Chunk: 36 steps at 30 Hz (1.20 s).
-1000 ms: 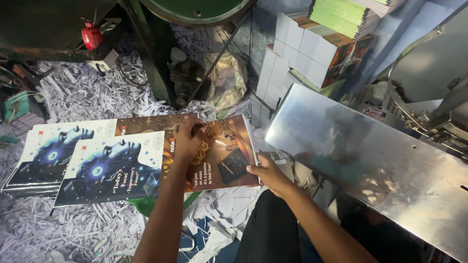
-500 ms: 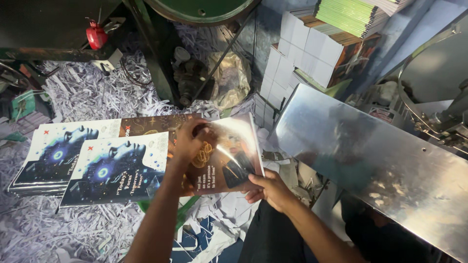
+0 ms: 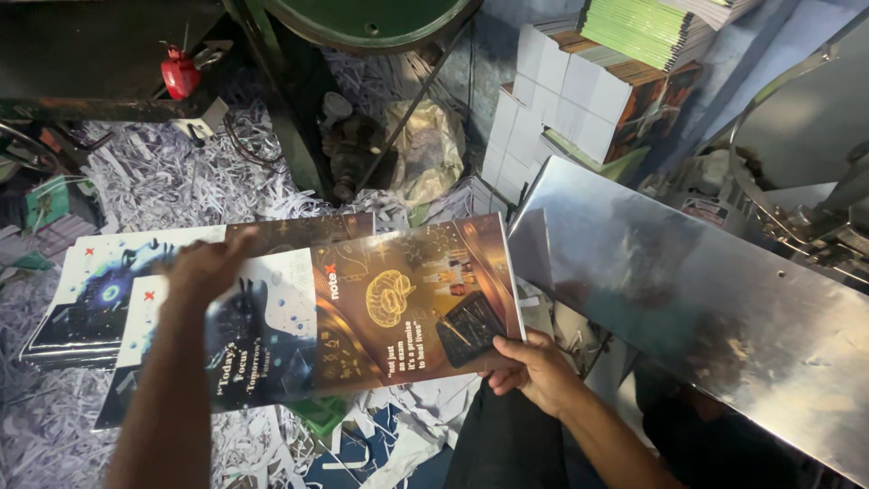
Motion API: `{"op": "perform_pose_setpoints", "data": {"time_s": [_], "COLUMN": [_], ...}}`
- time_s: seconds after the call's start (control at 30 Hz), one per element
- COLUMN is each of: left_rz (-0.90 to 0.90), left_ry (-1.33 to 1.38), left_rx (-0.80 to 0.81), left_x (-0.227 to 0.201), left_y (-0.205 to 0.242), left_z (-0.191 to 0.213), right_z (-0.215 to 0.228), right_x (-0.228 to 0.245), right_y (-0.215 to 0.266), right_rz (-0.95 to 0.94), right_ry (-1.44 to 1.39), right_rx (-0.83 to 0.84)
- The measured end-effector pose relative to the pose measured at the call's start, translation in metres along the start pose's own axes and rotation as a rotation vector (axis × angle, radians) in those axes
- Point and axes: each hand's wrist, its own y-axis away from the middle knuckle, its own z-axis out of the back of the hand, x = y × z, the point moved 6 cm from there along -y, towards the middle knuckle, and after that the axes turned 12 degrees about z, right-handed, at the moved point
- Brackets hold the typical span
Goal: The person repeatedly picks up a book cover, places it on a metal plate, and feeds it through a binding machine. After each pass, the person removes the bound cover and sets it aside, then repeats the process with another cover from a nearby stack.
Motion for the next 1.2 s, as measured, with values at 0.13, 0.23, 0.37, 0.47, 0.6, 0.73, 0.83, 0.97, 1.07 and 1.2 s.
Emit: {"op": "perform_pose_setpoints", "data": {"time_s": [0.13,0.23,0.37,0.47,0.6,0.73,0.83,0.97,1.07,1.2], "left_rz": [0.124,0.207,0.140,0.119,-0.035,-0.125,-0.430,-0.445,-0.506,-0.512], "left_ry": [0.091,0.232,0.633,0.931,1.367,1.630,1.555,1.511,1.586,1.532], "left_rx": [-0.068,-0.224,-0.058,0.190,0.348,0.318,0.206,-0.033,-0.032,-0.144], "left_x": [0.066,0.105,0.140,0.164,0.180,0.188,0.169,0.162,0.156,0.155], "left_y": [-0.015,-0.002,0.007,0.021,0.042,0.065,0.069,0.058,0.038,0.004], "left_z": [0.014,0.034,0.044,0.033,0.035,0.044,0.057,0.058,0.064,0.071], "right_z": [0.000,0.004,0.007,0.009,0.011,0.008,0.002,-0.016,-0.023,-0.027], "right_x": [0.002,0.004,0.003,0.004,0.012,0.025,0.040,0.064,0.084,0.102], "right_y": [-0.004,-0.009,-0.013,-0.018,-0.025,-0.034,-0.040,-0.047,-0.044,-0.031], "right_rz": [0.013,0.016,0.019,0.035,0.040,-0.025,-0.052,-0.080,-0.046,0.159], "right_ry": [-0.032,-0.036,-0.085,-0.114,-0.171,-0.235,-0.220,-0.210,-0.097,0.194], "right_rx": [-0.023,-0.053,-0.057,-0.105,-0.141,-0.194,-0.197,-0.121,-0.032,0.094]}}
